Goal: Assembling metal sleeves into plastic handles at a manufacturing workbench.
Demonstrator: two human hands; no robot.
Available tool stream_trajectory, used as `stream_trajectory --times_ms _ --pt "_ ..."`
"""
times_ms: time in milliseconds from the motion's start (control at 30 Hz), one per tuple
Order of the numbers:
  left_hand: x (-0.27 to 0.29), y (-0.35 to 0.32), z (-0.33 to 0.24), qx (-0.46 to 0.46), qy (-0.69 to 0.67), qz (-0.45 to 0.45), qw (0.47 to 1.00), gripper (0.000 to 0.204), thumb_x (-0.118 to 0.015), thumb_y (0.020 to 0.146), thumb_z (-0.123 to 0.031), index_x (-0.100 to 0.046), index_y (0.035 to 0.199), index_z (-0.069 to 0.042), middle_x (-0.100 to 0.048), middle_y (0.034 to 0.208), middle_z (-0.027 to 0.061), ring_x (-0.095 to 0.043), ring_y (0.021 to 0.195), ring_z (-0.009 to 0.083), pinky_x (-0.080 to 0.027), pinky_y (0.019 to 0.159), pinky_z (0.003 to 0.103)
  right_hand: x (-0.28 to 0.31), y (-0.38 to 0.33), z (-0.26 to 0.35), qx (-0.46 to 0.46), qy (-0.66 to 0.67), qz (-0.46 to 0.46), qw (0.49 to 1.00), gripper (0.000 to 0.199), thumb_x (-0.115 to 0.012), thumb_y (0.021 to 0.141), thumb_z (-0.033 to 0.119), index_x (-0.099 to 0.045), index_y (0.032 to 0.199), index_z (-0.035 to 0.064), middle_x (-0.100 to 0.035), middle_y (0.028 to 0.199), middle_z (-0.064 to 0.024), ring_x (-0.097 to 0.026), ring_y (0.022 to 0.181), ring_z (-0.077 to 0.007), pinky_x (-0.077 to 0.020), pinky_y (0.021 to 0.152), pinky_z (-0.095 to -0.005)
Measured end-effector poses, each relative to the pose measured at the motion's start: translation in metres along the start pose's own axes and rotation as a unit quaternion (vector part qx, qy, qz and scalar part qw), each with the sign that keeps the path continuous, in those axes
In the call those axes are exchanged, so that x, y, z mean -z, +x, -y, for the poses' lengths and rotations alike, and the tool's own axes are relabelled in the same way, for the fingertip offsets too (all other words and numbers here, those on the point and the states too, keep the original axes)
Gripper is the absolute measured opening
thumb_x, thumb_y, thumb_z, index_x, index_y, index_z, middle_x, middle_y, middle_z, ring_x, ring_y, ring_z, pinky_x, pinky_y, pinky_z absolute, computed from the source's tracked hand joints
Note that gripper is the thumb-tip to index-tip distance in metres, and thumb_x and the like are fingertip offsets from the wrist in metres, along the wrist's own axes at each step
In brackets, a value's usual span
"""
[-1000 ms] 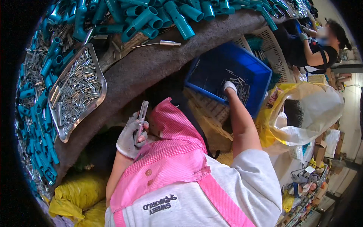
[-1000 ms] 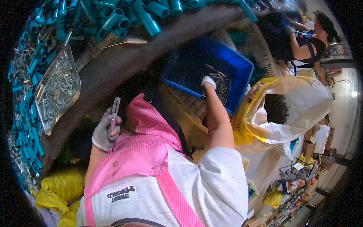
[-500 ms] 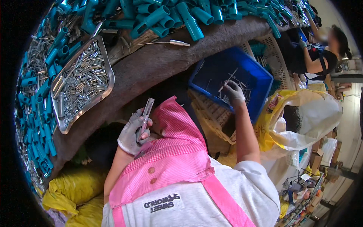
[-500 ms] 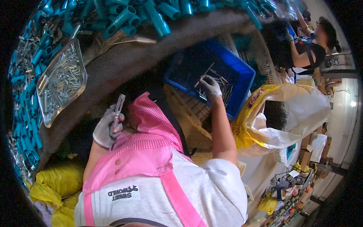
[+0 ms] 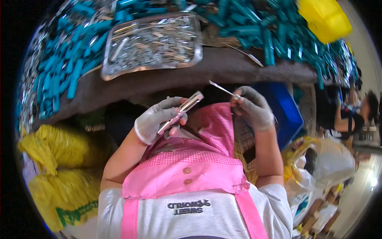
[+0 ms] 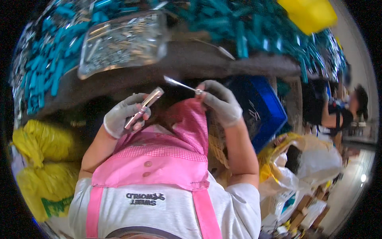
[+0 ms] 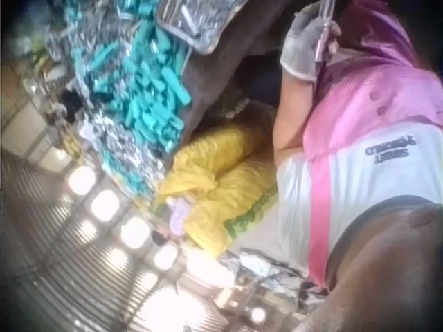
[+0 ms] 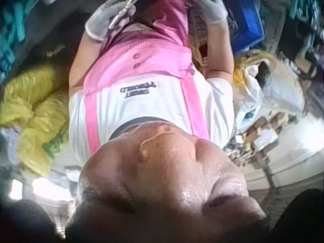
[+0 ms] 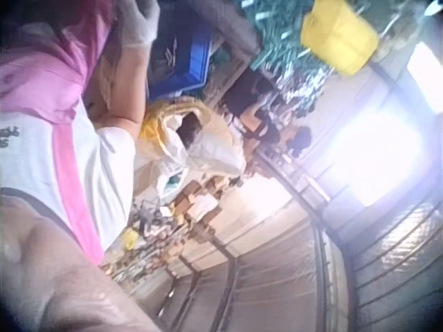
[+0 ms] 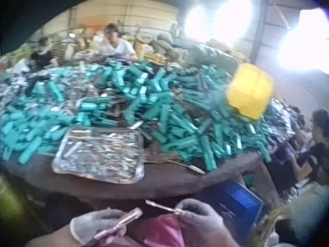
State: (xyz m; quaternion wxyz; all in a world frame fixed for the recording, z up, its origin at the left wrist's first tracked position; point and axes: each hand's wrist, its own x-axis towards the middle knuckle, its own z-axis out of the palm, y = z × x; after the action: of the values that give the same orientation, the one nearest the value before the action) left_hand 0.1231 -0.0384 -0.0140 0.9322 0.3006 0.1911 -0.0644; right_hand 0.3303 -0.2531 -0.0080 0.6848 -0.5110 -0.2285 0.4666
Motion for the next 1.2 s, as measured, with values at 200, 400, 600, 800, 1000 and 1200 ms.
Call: stream_trajectory --times_ms 200,400,600,800,1000,1200 --pt "0.014 -0.036 -0.023 0.026 0.026 -0.033 0.999 0.035 -0.054 0.088 -0.010 -0.049 0.121 -0.001 -0.061 0.082 0.0127 -0.047 0.048 0.0078 -0.036 0.041 0.016 -0.024 0.027 0.046 0.013 -0.349 0.040 0.936 0.013 -0.059 0.087 0.006 -0.059 0.099 0.0027 -0.053 0.079 0.0033 -0.044 0.066 -0.0041 -0.0372 0.058 -0.0192" --pt "0.024 -0.040 -0.028 0.031 0.091 -0.035 0.995 0.035 -0.053 0.089 -0.011 -0.050 0.122 0.000 -0.061 0.080 0.0106 -0.045 0.048 0.0055 -0.035 0.041 0.015 -0.048 0.051 0.045 0.012 -0.430 0.114 0.896 0.015 -0.060 0.085 0.004 -0.058 0.099 -0.0001 -0.060 0.091 -0.0054 -0.055 0.084 -0.0111 -0.0460 0.075 -0.0248" --pt "0.034 -0.033 -0.021 0.042 0.126 -0.003 0.991 0.039 -0.053 0.089 -0.010 -0.047 0.126 -0.001 -0.061 0.078 0.0092 -0.043 0.047 0.0041 -0.035 0.041 0.015 -0.081 0.058 0.036 -0.051 -0.447 0.166 0.878 0.014 -0.063 0.084 0.008 -0.062 0.095 0.0007 -0.061 0.085 -0.0039 -0.056 0.078 -0.0079 -0.0472 0.070 -0.0245" --pt "0.042 -0.029 -0.014 0.130 0.038 0.049 0.990 0.043 -0.054 0.088 -0.011 -0.044 0.129 -0.002 -0.061 0.079 0.0101 -0.046 0.046 0.0050 -0.035 0.039 0.015 -0.089 0.052 0.016 -0.143 -0.386 0.183 0.893 0.016 -0.067 0.080 0.006 -0.063 0.094 -0.0001 -0.064 0.080 -0.0029 -0.056 0.073 -0.0069 -0.0475 0.066 -0.0233" --pt "0.050 -0.029 0.008 0.123 -0.064 0.117 0.983 0.044 -0.056 0.090 -0.018 -0.042 0.132 -0.009 -0.056 0.079 0.0059 -0.044 0.044 0.0043 -0.030 0.033 0.015 -0.081 0.054 0.002 -0.132 -0.335 0.179 0.915 0.017 -0.067 0.079 0.002 -0.065 0.096 -0.0003 -0.065 0.084 -0.0048 -0.060 0.078 -0.0094 -0.0490 0.070 -0.0231" --pt "0.041 -0.029 0.012 0.114 -0.061 0.107 0.986 0.044 -0.053 0.091 -0.016 -0.042 0.132 -0.011 -0.052 0.078 0.0053 -0.040 0.043 0.0034 -0.027 0.034 0.014 -0.082 0.052 -0.006 -0.106 -0.300 0.180 0.931 0.024 -0.066 0.079 -0.001 -0.063 0.103 -0.0012 -0.065 0.091 -0.0081 -0.062 0.077 -0.0124 -0.0502 0.068 -0.0240"
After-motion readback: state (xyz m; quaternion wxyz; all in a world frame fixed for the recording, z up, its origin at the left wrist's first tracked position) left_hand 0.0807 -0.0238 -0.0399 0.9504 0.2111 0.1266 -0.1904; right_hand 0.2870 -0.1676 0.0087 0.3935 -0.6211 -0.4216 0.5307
